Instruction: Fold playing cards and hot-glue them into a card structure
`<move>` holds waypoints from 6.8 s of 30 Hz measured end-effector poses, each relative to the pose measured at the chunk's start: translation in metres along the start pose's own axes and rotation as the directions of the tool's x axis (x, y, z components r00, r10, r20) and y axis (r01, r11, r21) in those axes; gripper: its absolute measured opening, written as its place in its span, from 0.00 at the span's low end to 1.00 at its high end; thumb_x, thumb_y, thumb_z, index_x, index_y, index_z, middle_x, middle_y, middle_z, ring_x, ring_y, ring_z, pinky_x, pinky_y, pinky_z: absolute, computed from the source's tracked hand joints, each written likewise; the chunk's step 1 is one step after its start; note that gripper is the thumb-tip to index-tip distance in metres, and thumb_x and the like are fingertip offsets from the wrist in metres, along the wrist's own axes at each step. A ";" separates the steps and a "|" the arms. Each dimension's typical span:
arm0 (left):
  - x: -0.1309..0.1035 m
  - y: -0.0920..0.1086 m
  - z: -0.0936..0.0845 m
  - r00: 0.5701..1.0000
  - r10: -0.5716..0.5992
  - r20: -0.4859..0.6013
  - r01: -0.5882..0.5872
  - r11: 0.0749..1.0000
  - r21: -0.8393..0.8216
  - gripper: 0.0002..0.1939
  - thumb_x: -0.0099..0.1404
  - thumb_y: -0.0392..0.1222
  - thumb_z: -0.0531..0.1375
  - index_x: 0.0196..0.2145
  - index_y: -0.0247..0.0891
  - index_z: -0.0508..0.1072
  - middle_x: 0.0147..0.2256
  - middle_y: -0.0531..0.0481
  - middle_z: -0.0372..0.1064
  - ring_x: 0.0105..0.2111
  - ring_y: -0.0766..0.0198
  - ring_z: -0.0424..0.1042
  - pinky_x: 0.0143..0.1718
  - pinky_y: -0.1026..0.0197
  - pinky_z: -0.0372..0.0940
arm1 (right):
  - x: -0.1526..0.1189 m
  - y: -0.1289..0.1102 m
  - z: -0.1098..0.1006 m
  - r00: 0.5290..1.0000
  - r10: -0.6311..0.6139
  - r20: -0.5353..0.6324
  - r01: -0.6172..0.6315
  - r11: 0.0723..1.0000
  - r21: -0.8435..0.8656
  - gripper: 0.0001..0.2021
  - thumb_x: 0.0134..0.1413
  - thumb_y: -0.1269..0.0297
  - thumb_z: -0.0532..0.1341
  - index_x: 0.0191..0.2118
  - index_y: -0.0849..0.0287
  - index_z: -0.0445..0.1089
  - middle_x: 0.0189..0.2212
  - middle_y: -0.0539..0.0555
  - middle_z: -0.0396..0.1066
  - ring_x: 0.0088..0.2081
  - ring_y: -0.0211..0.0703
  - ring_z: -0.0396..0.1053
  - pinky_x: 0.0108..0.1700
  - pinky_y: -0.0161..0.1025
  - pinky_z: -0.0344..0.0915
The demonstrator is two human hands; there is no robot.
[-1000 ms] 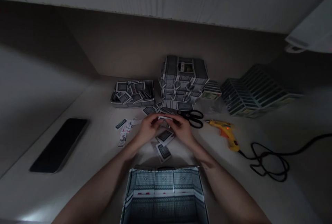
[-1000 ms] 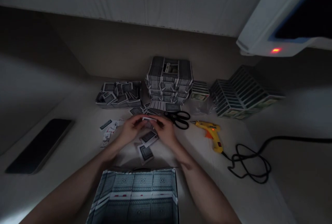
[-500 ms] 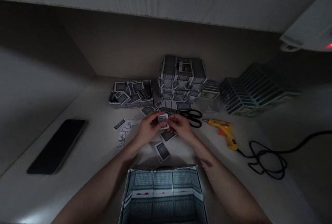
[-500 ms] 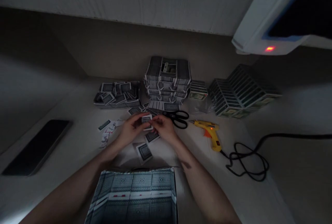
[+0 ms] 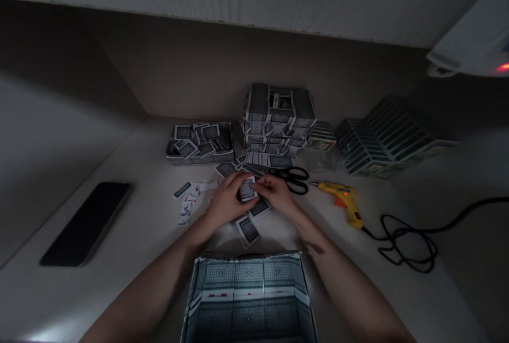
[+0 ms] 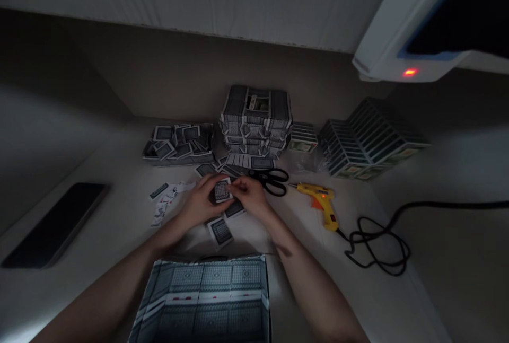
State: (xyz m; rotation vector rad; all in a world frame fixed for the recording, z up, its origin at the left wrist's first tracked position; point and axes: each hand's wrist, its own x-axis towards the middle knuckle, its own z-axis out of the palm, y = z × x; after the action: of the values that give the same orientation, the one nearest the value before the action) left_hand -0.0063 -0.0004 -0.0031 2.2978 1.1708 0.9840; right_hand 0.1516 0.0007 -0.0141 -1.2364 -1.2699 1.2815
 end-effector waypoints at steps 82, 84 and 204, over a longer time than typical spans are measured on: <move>-0.003 -0.007 -0.002 0.997 0.076 -0.026 -0.064 0.947 0.314 0.28 0.55 0.57 0.57 0.49 0.38 0.66 0.43 0.45 0.69 0.44 0.57 0.68 0.45 0.58 0.64 | -0.002 -0.006 -0.006 0.994 0.095 0.048 -0.097 0.995 0.031 0.10 0.34 0.60 0.66 0.22 0.62 0.69 0.12 0.43 0.60 0.13 0.27 0.49 0.16 0.30 0.45; -0.004 -0.007 -0.002 0.997 0.069 -0.014 -0.061 0.945 0.321 0.27 0.55 0.57 0.57 0.49 0.39 0.67 0.43 0.46 0.69 0.43 0.57 0.68 0.45 0.57 0.63 | -0.002 -0.005 -0.006 0.995 0.090 0.040 -0.090 0.996 0.010 0.09 0.34 0.62 0.66 0.22 0.62 0.69 0.12 0.43 0.60 0.13 0.27 0.49 0.16 0.30 0.46; 0.004 -0.004 0.010 0.939 -0.296 0.175 0.286 0.955 0.082 0.10 0.66 0.43 0.43 0.39 0.40 0.60 0.25 0.51 0.67 0.26 0.62 0.69 0.26 0.64 0.59 | -0.014 -0.005 0.012 0.996 0.007 0.090 0.019 0.956 -0.294 0.15 0.53 0.62 0.53 0.18 0.59 0.60 0.08 0.44 0.59 0.12 0.31 0.54 0.18 0.30 0.48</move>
State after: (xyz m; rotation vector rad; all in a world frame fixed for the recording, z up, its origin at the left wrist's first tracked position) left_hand 0.0002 0.0046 -0.0103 2.1209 1.4197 0.6214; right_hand 0.1403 -0.0138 -0.0087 -1.3925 -1.5726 1.1835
